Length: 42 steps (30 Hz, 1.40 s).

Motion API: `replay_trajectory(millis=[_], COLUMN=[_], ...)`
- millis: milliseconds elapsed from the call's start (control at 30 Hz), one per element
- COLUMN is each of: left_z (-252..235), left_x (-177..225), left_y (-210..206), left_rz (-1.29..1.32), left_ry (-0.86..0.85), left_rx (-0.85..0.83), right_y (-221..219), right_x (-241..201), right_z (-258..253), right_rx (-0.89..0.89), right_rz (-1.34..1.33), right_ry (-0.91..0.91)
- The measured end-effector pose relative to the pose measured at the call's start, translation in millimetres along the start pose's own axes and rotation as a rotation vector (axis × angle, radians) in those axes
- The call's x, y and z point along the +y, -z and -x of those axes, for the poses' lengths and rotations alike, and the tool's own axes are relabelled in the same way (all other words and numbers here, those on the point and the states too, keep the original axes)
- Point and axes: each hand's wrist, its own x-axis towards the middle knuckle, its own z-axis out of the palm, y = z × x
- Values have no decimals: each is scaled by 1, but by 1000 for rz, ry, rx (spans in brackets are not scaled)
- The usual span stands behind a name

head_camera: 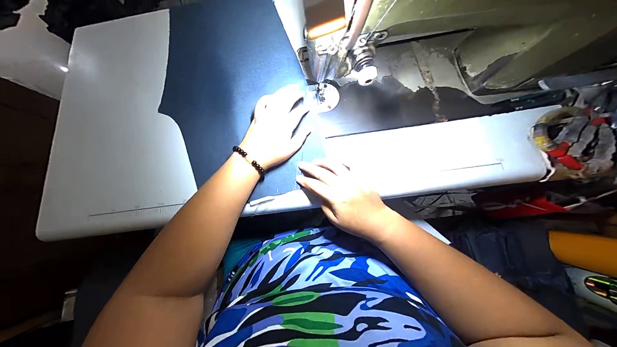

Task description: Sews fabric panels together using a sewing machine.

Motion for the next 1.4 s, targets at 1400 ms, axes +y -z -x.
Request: replay_trajectory(millis=[1400], left_z=[70], left_x=[61], left_y=[-2], left_rz=[221], left_ry=[-167], left_rx=[-13], right_y=[30], right_x=[128], right_z=[-130], right_rx=[-145], right_rz=[91], right_ry=[-445])
